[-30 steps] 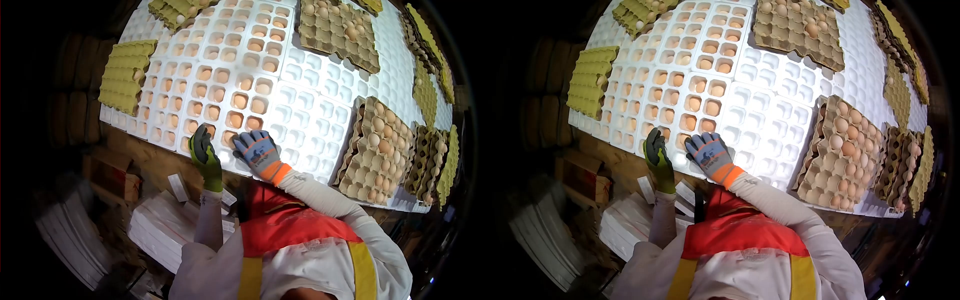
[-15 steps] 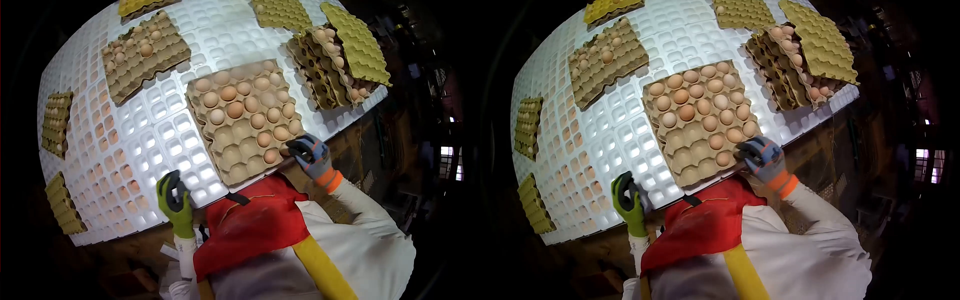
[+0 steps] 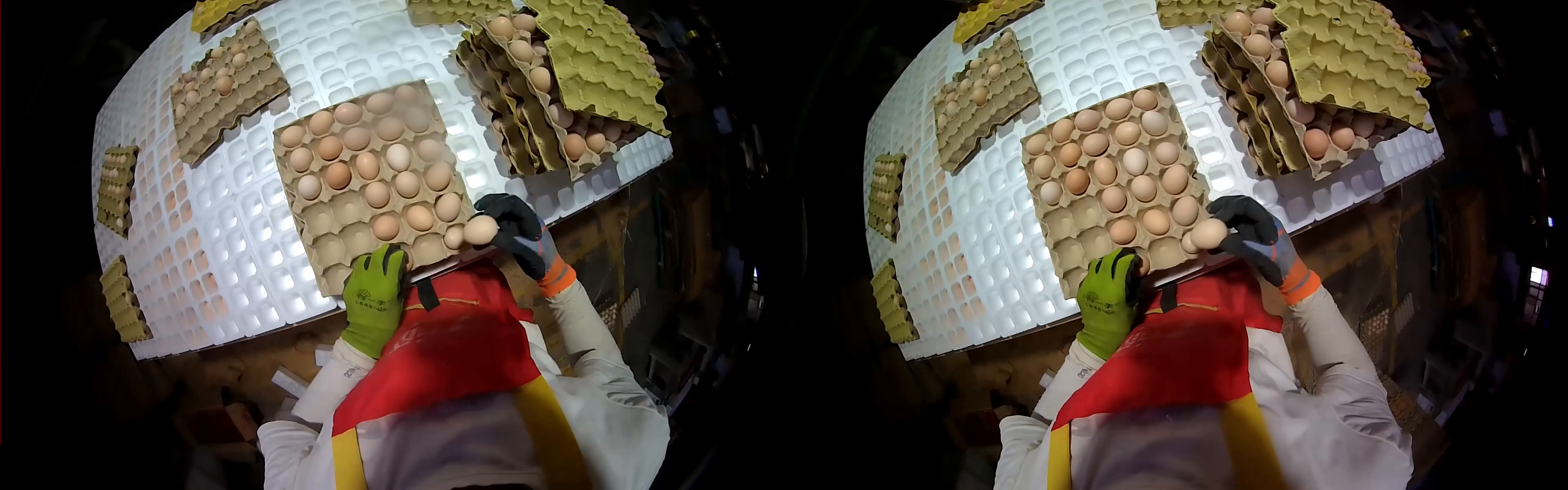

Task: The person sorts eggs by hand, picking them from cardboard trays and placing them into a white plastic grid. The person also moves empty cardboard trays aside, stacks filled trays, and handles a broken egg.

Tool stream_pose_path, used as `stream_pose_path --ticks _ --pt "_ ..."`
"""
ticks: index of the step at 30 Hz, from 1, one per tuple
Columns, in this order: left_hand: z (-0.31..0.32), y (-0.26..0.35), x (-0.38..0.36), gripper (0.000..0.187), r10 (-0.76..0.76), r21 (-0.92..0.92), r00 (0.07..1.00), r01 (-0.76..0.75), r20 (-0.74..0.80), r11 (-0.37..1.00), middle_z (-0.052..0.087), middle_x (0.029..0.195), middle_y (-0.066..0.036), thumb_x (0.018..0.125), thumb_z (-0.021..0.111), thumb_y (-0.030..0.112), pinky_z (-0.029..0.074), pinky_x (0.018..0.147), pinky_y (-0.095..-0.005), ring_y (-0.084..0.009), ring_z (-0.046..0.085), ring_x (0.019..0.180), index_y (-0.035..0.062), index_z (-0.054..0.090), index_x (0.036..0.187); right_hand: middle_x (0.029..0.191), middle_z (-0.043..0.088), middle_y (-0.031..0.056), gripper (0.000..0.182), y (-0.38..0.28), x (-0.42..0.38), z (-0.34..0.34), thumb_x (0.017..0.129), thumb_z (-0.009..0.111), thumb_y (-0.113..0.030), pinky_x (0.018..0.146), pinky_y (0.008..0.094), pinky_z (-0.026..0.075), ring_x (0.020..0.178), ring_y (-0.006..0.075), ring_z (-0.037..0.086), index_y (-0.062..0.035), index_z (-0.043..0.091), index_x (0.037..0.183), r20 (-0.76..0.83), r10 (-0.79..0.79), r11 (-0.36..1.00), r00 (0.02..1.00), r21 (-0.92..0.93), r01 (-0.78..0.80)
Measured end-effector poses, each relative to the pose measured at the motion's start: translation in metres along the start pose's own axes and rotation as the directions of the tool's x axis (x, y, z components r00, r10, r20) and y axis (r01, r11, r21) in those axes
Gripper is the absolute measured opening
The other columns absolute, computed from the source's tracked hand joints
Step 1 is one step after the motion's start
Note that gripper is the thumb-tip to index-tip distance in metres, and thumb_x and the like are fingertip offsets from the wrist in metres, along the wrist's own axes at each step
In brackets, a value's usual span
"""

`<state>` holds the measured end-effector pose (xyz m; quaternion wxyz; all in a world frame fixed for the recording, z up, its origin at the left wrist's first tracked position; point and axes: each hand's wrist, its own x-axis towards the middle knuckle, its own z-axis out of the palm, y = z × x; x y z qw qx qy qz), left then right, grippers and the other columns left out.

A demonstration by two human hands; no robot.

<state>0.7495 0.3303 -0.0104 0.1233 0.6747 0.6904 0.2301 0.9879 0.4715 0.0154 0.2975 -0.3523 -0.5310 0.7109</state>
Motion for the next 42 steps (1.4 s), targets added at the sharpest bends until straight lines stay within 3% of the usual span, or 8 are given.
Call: stream_pose_path --ticks 4,7,11,21,29,33,37,42 --pt "-0.009 -0.023 -0.006 0.049 -0.185 -0.549 0.982 0.177 0.041 0.817 0.062 0.119 -0.011 0.076 0.083 0.012 0.054 0.079 -0.0355 -0.0263 0.065 0.094 0.0056 0.060 0.119 0.108 0.064 0.0056 0.042 -0.007 0.010 -0.010 0.086 0.076 -0.016 0.084 0.0298 0.055 0.093 0.0162 0.067 -0.0031 0.059 0.123 0.068 0.083 0.981 0.994 -0.180 -0.070" --pt "-0.034 -0.017 -0.001 0.041 -0.402 -0.968 0.888 0.252 0.224 0.016 0.059 0.118 -0.006 0.083 0.076 0.009 0.055 0.084 -0.0332 -0.0144 0.061 0.103 0.0032 0.060 0.120 0.106 0.061 0.0092 0.039 -0.008 0.018 0.013 0.078 0.080 -0.026 0.080 0.0403 0.055 0.094 0.0254 0.064 -0.0142 0.068 0.114 0.302 0.015 0.110 0.953 -0.948 0.299" --pt "-0.036 -0.013 0.039 0.054 -0.177 -0.192 0.980 0.193 0.093 0.962 0.057 0.118 -0.013 0.078 0.077 0.017 0.052 0.082 -0.0383 -0.0295 0.061 0.105 0.0069 0.057 0.127 0.106 0.060 0.0101 0.031 -0.006 0.023 0.012 0.078 0.080 -0.028 0.079 0.0393 0.054 0.093 0.0274 0.063 -0.0148 0.072 0.105 0.282 -0.082 0.367 0.956 -0.883 0.292" --pt "-0.018 -0.018 0.042 0.035 -0.175 -0.306 0.985 0.168 0.004 0.937 0.065 0.100 -0.011 0.081 0.075 0.018 0.052 0.074 -0.0352 -0.0278 0.063 0.088 0.0085 0.065 0.113 0.094 0.065 0.0088 0.034 -0.009 0.011 -0.004 0.102 0.053 -0.021 0.059 0.0248 0.047 0.071 0.0142 0.061 -0.0034 0.051 0.131 0.162 0.263 0.940 0.951 0.180 -0.291" --pt "-0.038 -0.066 0.011 0.046 -0.163 -0.733 0.963 0.050 0.216 -0.678 0.047 0.148 -0.022 0.105 0.049 0.025 0.057 0.083 -0.0304 -0.0233 0.064 0.108 0.0093 0.041 0.147 0.118 0.064 0.0097 0.037 -0.001 0.020 0.015 0.098 0.058 -0.020 0.067 0.0261 0.050 0.090 0.0155 0.062 -0.0055 0.050 0.131 0.250 0.233 0.896 0.940 0.320 -0.307" --pt "-0.047 -0.072 0.022 0.041 -0.290 -0.888 0.918 0.123 0.271 -0.443 0.054 0.144 -0.015 0.102 0.059 0.021 0.055 0.079 -0.0271 -0.0196 0.064 0.103 0.0091 0.051 0.141 0.124 0.064 0.0119 0.035 0.001 0.034 0.027 0.097 0.060 -0.024 0.066 0.0287 0.050 0.087 0.0167 0.062 -0.0046 0.049 0.125 0.281 0.217 0.911 0.935 0.286 -0.297" --pt "-0.053 -0.058 0.068 0.047 -0.123 -0.309 0.981 0.071 -0.152 0.948 0.058 0.134 -0.015 0.080 0.077 0.016 0.054 0.085 -0.0384 -0.0300 0.064 0.107 0.0032 0.064 0.124 0.120 0.067 0.0124 0.032 -0.005 0.046 0.050 0.101 0.055 -0.024 0.062 0.0279 0.050 0.076 0.0147 0.061 -0.0041 0.050 0.125 0.151 0.248 0.925 0.957 0.257 -0.281" --pt "-0.005 -0.041 0.090 0.044 -0.046 0.285 0.998 0.033 0.041 0.958 0.052 0.135 -0.014 0.078 0.071 0.018 0.052 0.079 -0.0428 -0.0316 0.056 0.115 0.0101 0.061 0.120 0.119 0.066 0.0117 0.026 -0.014 0.051 0.067 0.105 0.047 -0.023 0.064 0.0278 0.050 0.081 0.0142 0.062 -0.0071 0.051 0.125 0.093 0.182 0.983 0.979 -0.014 -0.181"
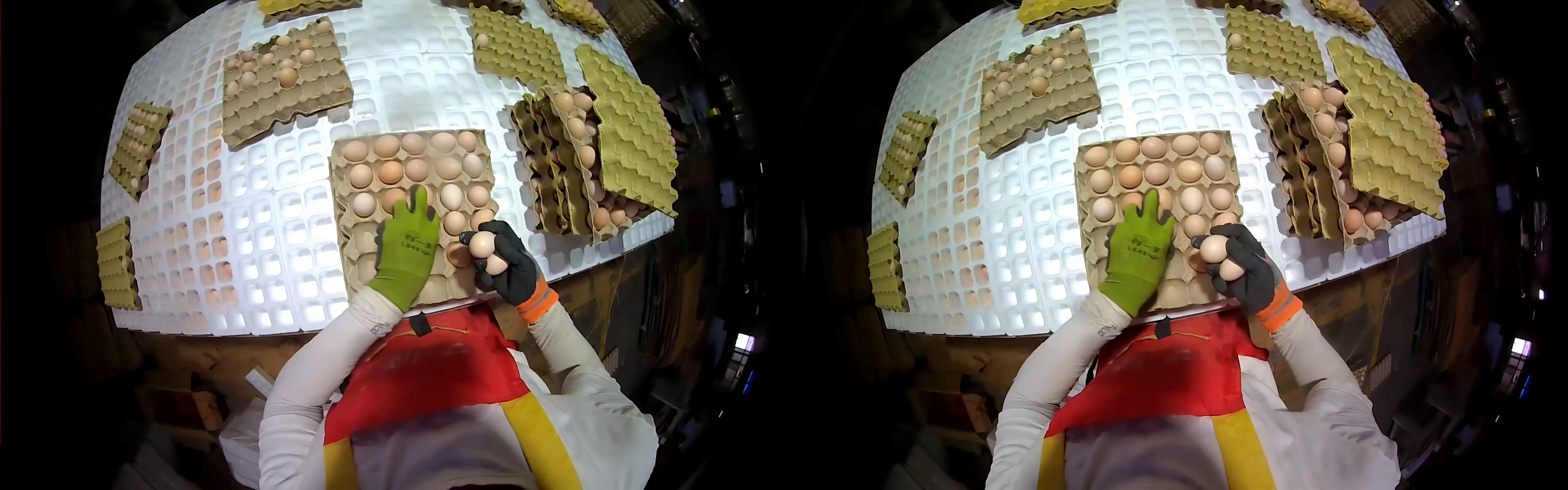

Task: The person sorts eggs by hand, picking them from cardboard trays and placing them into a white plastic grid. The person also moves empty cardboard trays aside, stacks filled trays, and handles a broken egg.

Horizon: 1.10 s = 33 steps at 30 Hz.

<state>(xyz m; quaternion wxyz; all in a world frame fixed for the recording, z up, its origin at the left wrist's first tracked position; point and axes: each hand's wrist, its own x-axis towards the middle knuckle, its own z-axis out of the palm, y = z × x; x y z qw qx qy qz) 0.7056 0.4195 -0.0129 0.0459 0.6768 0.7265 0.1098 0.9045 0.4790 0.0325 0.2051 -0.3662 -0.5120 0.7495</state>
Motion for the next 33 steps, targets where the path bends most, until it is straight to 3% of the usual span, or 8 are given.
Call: stream_pose_path --ticks 3,9,19,21,23,27,29,33 --pt "-0.005 0.010 0.005 0.027 -0.053 0.018 0.995 0.052 0.090 0.999 0.054 0.133 -0.012 0.084 0.062 0.011 0.053 0.074 -0.0417 -0.0295 0.059 0.111 0.0100 0.065 0.111 0.123 0.063 0.0122 0.027 0.011 0.021 -0.011 0.104 0.049 -0.022 0.075 0.0310 0.053 0.094 0.0191 0.063 -0.0071 0.052 0.126 0.291 -0.519 0.477 0.804 -0.682 0.555" --pt "-0.036 -0.026 -0.015 0.039 -0.169 -0.524 0.976 0.073 -0.138 0.849 0.059 0.129 -0.012 0.074 0.080 0.021 0.055 0.080 -0.0413 -0.0326 0.063 0.106 0.0129 0.071 0.112 0.125 0.063 0.0129 0.043 0.002 0.024 0.002 0.096 0.061 -0.018 0.087 0.0343 0.053 0.101 0.0204 0.064 -0.0049 0.050 0.135 0.030 0.000 0.975 1.000 0.223 -0.007" --pt "-0.046 -0.102 -0.130 0.037 -0.564 -0.909 0.713 0.311 0.416 -0.277 0.066 0.093 0.000 0.092 0.061 0.013 0.041 0.058 -0.0190 -0.0042 0.052 0.068 0.0002 0.062 0.127 0.119 0.064 0.0042 0.038 -0.027 0.065 0.029 0.090 0.070 -0.019 0.084 0.0321 0.053 0.101 0.0157 0.064 -0.0066 0.064 0.125 0.028 0.265 0.951 0.964 -0.172 -0.257" --pt "-0.039 -0.105 -0.138 0.036 -0.601 -0.922 0.701 0.261 0.384 -0.285 0.064 0.090 0.000 0.094 0.058 0.012 0.040 0.057 -0.0185 -0.0039 0.051 0.068 0.0000 0.061 0.127 0.113 0.063 0.0092 0.039 -0.019 0.096 0.038 0.083 0.079 -0.026 0.079 0.0348 0.053 0.094 0.0232 0.064 -0.0134 0.070 0.119 0.256 -0.328 0.549 0.910 -0.732 0.404" --pt "-0.036 -0.108 -0.146 0.035 -0.613 -0.930 0.702 0.237 0.363 -0.281 0.063 0.087 0.000 0.095 0.055 0.011 0.039 0.056 -0.0183 -0.0035 0.050 0.067 -0.0001 0.061 0.128 0.114 0.060 0.0104 0.041 -0.032 0.117 0.069 0.077 0.083 -0.031 0.075 0.0411 0.052 0.094 0.0294 0.063 -0.0146 0.070 0.112 0.316 -0.285 -0.088 0.905 -0.949 0.304" --pt "-0.039 -0.113 -0.149 0.037 -0.627 -0.934 0.693 0.266 0.356 -0.237 0.062 0.083 -0.001 0.094 0.054 0.010 0.037 0.055 -0.0188 -0.0033 0.047 0.063 0.0003 0.061 0.128 0.117 0.059 0.0107 0.042 -0.024 0.135 0.076 0.073 0.085 -0.033 0.077 0.0443 0.053 0.095 0.0326 0.063 -0.0151 0.071 0.108 0.390 -0.254 -0.242 0.885 -0.912 0.333" --pt "-0.037 -0.114 -0.157 0.037 -0.630 -0.938 0.695 0.237 0.347 -0.254 0.062 0.083 -0.001 0.094 0.055 0.010 0.037 0.054 -0.0190 -0.0035 0.046 0.062 0.0007 0.061 0.129 0.111 0.062 0.0062 0.036 -0.037 0.125 0.067 0.077 0.080 -0.019 0.083 0.0338 0.054 0.097 0.0212 0.066 -0.0090 0.073 0.111 0.242 -0.203 0.612 0.949 -0.725 0.315" --pt "-0.027 -0.122 -0.177 0.038 -0.627 -0.932 0.694 0.204 0.354 -0.300 0.061 0.081 0.000 0.093 0.058 0.011 0.038 0.055 -0.0200 -0.0042 0.047 0.062 0.0010 0.061 0.130 0.114 0.066 0.0042 0.046 -0.028 0.114 0.077 0.086 0.071 -0.030 0.081 0.0273 0.051 0.096 0.0135 0.062 -0.0051 0.067 0.124 0.355 0.148 0.957 0.923 -0.288 -0.042"
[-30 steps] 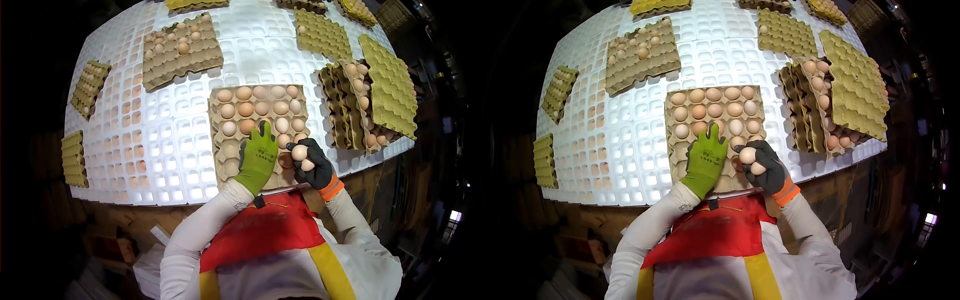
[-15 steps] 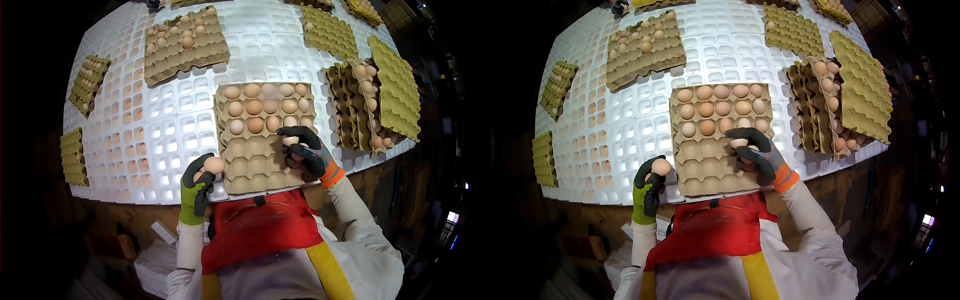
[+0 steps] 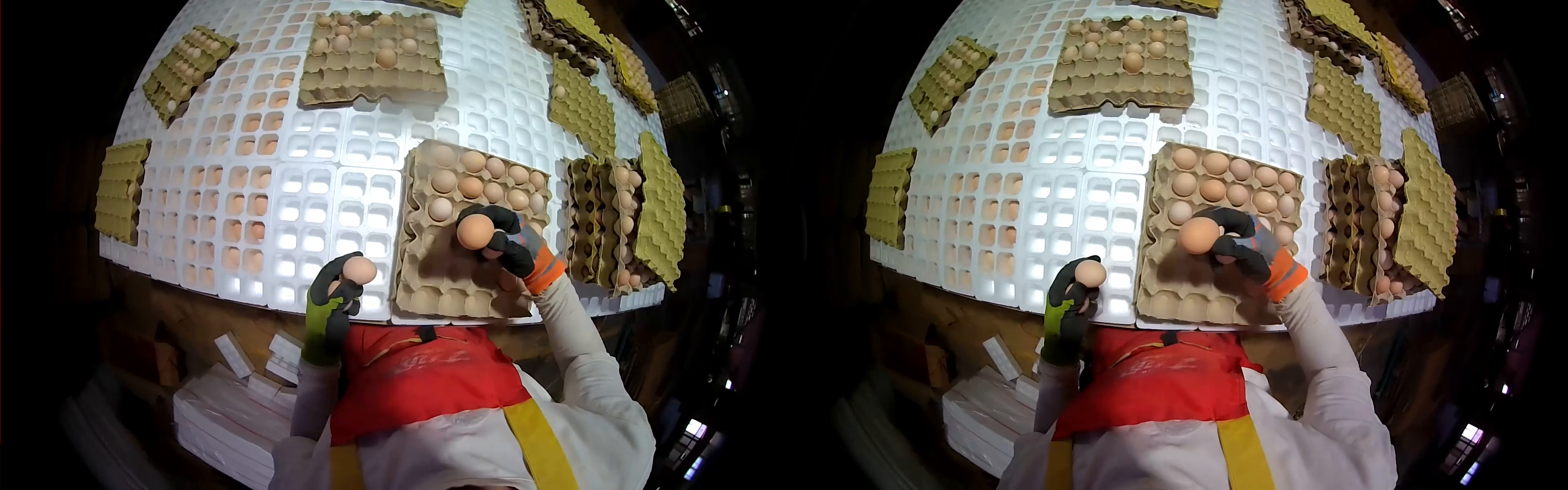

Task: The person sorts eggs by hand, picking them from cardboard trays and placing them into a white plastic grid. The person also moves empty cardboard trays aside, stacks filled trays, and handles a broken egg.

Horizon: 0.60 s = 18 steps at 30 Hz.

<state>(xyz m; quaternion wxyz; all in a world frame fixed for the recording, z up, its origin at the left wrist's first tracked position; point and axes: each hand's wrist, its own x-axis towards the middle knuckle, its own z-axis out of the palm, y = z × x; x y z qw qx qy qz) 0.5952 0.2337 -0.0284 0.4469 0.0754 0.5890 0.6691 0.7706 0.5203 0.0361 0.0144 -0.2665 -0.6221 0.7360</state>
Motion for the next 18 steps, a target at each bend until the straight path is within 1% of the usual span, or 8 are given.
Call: stream_pose_path --ticks 1,6,7,8,10,12,14,18 --pt "-0.005 -0.003 -0.003 0.039 -0.018 -0.024 1.000 0.018 -0.014 1.000 0.061 0.082 0.000 0.092 0.059 0.011 0.038 0.055 -0.0201 -0.0045 0.048 0.063 0.0015 0.061 0.131 0.118 0.066 0.0051 0.052 0.001 -0.001 0.009 0.086 0.069 -0.036 0.085 0.0277 0.052 0.101 0.0139 0.063 -0.0039 0.065 0.127 0.038 0.084 0.990 0.996 0.106 -0.088" --pt "-0.034 -0.010 -0.028 0.041 0.009 -0.167 0.995 -0.025 -0.098 0.986 0.061 0.085 0.002 0.089 0.066 0.007 0.038 0.055 -0.0194 -0.0032 0.049 0.064 0.0032 0.062 0.129 0.119 0.067 0.0090 0.044 0.017 0.053 0.058 0.083 0.079 -0.026 0.096 0.0372 0.049 0.108 0.0206 0.063 -0.0020 0.069 0.119 0.254 -0.071 0.987 0.965 -0.119 0.104" --pt "-0.044 -0.012 -0.036 0.038 0.006 -0.178 0.987 -0.035 -0.163 0.983 0.061 0.085 0.003 0.088 0.069 0.005 0.040 0.057 -0.0204 -0.0042 0.051 0.067 0.0031 0.064 0.125 0.109 0.070 0.0058 0.053 0.011 0.065 0.081 0.075 0.086 -0.021 0.088 0.0332 0.054 0.098 0.0165 0.066 -0.0031 0.068 0.122 0.271 -0.026 0.992 0.962 -0.108 0.057" --pt "-0.060 -0.014 -0.042 0.035 -0.002 -0.194 0.978 -0.040 -0.210 0.980 0.062 0.086 0.003 0.086 0.071 0.004 0.042 0.059 -0.0214 -0.0053 0.053 0.070 0.0030 0.067 0.121 0.110 0.070 0.0077 0.050 0.028 0.087 0.088 0.073 0.088 -0.025 0.086 0.0363 0.054 0.098 0.0208 0.067 -0.0064 0.072 0.116 0.428 -0.214 0.885 0.878 -0.295 0.359" --pt "-0.120 -0.033 -0.048 0.033 0.334 0.302 0.832 -0.213 -0.444 0.929 0.063 0.092 0.001 0.089 0.073 0.007 0.046 0.067 -0.0221 -0.0075 0.057 0.077 0.0007 0.066 0.120 0.108 0.069 0.0084 0.046 0.016 0.101 0.157 0.072 0.087 -0.030 0.083 0.0389 0.054 0.097 0.0258 0.067 -0.0148 0.075 0.114 0.416 -0.091 0.690 0.905 -0.629 0.359" --pt "-0.164 -0.022 -0.047 0.035 0.666 0.823 0.642 -0.094 -0.379 0.560 0.068 0.099 -0.007 0.078 0.081 0.004 0.052 0.078 -0.0333 -0.0210 0.063 0.091 0.0006 0.070 0.111 0.110 0.064 0.0063 0.046 0.016 0.114 0.201 0.072 0.084 -0.039 0.079 0.0400 0.055 0.097 0.0274 0.066 -0.0258 0.074 0.114 0.437 -0.158 0.411 0.886 -0.786 0.461" --pt "-0.182 -0.004 -0.035 0.037 0.797 0.919 0.467 0.106 -0.383 0.379 0.063 0.110 -0.012 0.073 0.084 0.009 0.052 0.083 -0.0404 -0.0313 0.062 0.101 0.0055 0.073 0.108 0.113 0.062 0.0050 0.038 0.045 0.140 0.236 0.076 0.081 -0.036 0.076 0.0389 0.056 0.098 0.0262 0.065 -0.0253 0.072 0.111 0.475 -0.301 0.182 0.827 -0.822 0.539" --pt "-0.196 0.010 -0.023 0.031 0.712 0.915 0.577 0.209 -0.400 0.345 0.061 0.114 -0.013 0.080 0.078 0.015 0.053 0.084 -0.0400 -0.0333 0.063 0.103 0.0115 0.073 0.110 0.113 0.060 0.0057 0.025 0.048 0.163 0.285 0.080 0.076 -0.029 0.074 0.0386 0.056 0.099 0.0269 0.063 -0.0208 0.070 0.102 0.444 -0.133 -0.040 0.886 -0.896 0.443"
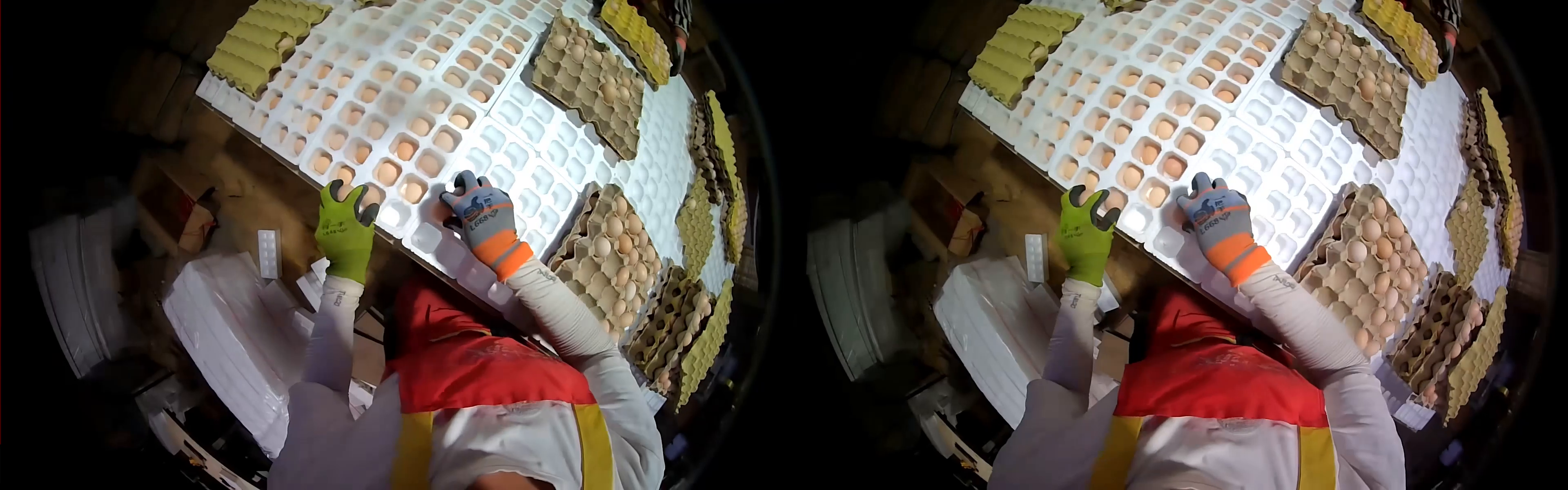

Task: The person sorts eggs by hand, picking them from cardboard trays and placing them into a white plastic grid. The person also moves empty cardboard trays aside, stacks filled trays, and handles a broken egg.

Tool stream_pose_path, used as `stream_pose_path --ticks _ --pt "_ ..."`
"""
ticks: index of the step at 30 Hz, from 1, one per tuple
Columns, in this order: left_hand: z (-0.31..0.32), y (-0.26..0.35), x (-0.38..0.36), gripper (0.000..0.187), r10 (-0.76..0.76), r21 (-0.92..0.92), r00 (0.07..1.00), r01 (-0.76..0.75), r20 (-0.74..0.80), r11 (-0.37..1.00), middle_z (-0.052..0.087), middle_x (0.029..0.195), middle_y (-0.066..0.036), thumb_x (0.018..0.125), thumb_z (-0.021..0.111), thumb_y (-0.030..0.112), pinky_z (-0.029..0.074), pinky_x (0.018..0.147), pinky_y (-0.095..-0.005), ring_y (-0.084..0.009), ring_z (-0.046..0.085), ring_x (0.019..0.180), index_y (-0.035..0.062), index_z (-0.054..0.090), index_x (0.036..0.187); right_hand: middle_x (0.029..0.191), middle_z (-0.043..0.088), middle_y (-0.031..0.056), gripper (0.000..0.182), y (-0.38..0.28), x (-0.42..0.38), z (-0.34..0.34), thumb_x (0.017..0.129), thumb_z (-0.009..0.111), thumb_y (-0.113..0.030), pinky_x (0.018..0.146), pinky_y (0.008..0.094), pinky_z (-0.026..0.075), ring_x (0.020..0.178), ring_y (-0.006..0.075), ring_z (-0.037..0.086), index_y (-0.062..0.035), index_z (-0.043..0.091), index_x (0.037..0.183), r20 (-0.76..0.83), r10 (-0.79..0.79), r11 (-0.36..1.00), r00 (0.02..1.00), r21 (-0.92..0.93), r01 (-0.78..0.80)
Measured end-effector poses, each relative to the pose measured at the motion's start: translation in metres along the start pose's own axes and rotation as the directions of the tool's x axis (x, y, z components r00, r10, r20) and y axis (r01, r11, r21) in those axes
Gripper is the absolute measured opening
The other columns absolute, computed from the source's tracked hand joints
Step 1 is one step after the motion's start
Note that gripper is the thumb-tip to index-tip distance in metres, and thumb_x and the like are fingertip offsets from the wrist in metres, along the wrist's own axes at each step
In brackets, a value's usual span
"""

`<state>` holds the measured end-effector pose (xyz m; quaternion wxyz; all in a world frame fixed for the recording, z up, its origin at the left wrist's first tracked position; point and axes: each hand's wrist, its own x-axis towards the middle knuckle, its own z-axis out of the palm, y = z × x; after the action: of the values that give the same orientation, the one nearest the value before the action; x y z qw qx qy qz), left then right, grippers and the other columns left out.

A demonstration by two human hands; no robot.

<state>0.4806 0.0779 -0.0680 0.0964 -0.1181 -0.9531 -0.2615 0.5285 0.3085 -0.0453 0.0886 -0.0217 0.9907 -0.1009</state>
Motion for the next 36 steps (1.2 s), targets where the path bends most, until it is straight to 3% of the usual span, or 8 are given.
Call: stream_pose_path --ticks 10,15,18,22,28,32,34,36 --pt "0.015 0.016 -0.022 0.038 0.180 -0.182 0.959 -0.141 0.220 0.973 0.064 0.118 -0.013 0.092 0.066 0.015 0.054 0.088 -0.0403 -0.0322 0.064 0.109 0.0111 0.065 0.130 0.123 0.059 0.0074 0.038 0.024 0.004 0.037 0.090 0.067 -0.025 0.083 0.0410 0.055 0.101 0.0298 0.064 -0.0241 0.065 0.128 -0.115 0.113 0.990 0.987 0.103 -0.101" --pt "0.014 0.022 -0.028 0.036 0.068 -0.418 0.977 0.023 0.202 0.908 0.064 0.115 -0.014 0.091 0.068 0.012 0.051 0.090 -0.0400 -0.0331 0.062 0.106 0.0056 0.066 0.126 0.111 0.060 0.0060 0.032 0.033 -0.004 0.027 0.090 0.069 -0.016 0.076 0.0343 0.053 0.085 0.0215 0.064 -0.0189 0.069 0.121 -0.093 0.489 0.625 0.867 0.731 -0.275" --pt "0.024 0.048 -0.039 0.035 0.088 -0.472 0.989 -0.024 0.115 0.881 0.065 0.115 -0.014 0.089 0.069 0.009 0.050 0.092 -0.0411 -0.0348 0.061 0.107 0.0045 0.067 0.124 0.104 0.061 0.0068 0.028 0.035 0.020 0.024 0.090 0.069 -0.011 0.074 0.0327 0.053 0.081 0.0218 0.064 -0.0130 0.069 0.118 -0.505 0.490 0.640 0.710 0.762 0.100" --pt "0.073 0.043 -0.058 0.029 0.379 -0.254 0.921 -0.345 0.096 0.903 0.067 0.110 -0.015 0.088 0.068 0.011 0.045 0.095 -0.0453 -0.0364 0.059 0.102 0.0067 0.071 0.116 0.104 0.063 0.0175 0.025 0.048 0.059 0.054 0.083 0.057 -0.012 0.084 0.0503 0.046 0.097 0.0389 0.058 -0.0093 0.068 0.106 -0.486 0.273 0.882 0.830 0.472 -0.014" --pt "0.076 0.047 -0.060 0.033 0.498 -0.287 0.863 -0.459 0.079 0.841 0.065 0.107 -0.013 0.086 0.064 0.004 0.045 0.093 -0.0424 -0.0333 0.058 0.101 0.0028 0.070 0.119 0.112 0.061 0.0146 0.020 0.051 -0.071 -0.010 0.090 0.063 -0.018 0.091 0.0452 0.049 0.107 0.0371 0.059 -0.0124 0.064 0.109 -0.548 0.461 0.671 0.698 0.730 0.129" --pt "0.076 0.069 -0.059 0.032 0.394 -0.478 0.911 -0.294 0.123 0.827 0.067 0.115 -0.013 0.085 0.064 -0.002 0.048 0.092 -0.0410 -0.0311 0.062 0.104 -0.0009 0.070 0.117 0.109 0.064 0.0078 0.027 0.086 -0.254 -0.027 0.086 0.073 -0.014 0.083 0.0371 0.054 0.096 0.0256 0.065 -0.0132 0.069 0.113 -0.629 0.506 0.841 0.590 0.512 -0.176" --pt "0.057 0.139 -0.066 0.031 0.400 -0.615 0.900 -0.219 0.172 0.757 0.067 0.114 -0.013 0.085 0.064 -0.003 0.049 0.093 -0.0396 -0.0297 0.062 0.105 -0.0020 0.070 0.116 0.097 0.065 0.0072 0.022 0.111 -0.333 -0.046 0.084 0.072 -0.011 0.068 0.0349 0.053 0.076 0.0228 0.065 -0.0119 0.072 0.106 -0.437 0.775 0.624 0.457 0.642 -0.445" --pt "0.052 0.214 -0.081 0.031 0.643 -0.770 0.729 -0.263 0.236 0.581 0.069 0.109 -0.014 0.083 0.069 -0.002 0.052 0.089 -0.0394 -0.0298 0.065 0.101 0.0002 0.071 0.113 0.097 0.063 0.0077 0.034 0.142 -0.396 -0.047 0.078 0.078 -0.023 0.074 0.0408 0.051 0.084 0.0266 0.064 -0.0168 0.070 0.111 -0.376 0.753 0.657 0.540 0.404 -0.636"
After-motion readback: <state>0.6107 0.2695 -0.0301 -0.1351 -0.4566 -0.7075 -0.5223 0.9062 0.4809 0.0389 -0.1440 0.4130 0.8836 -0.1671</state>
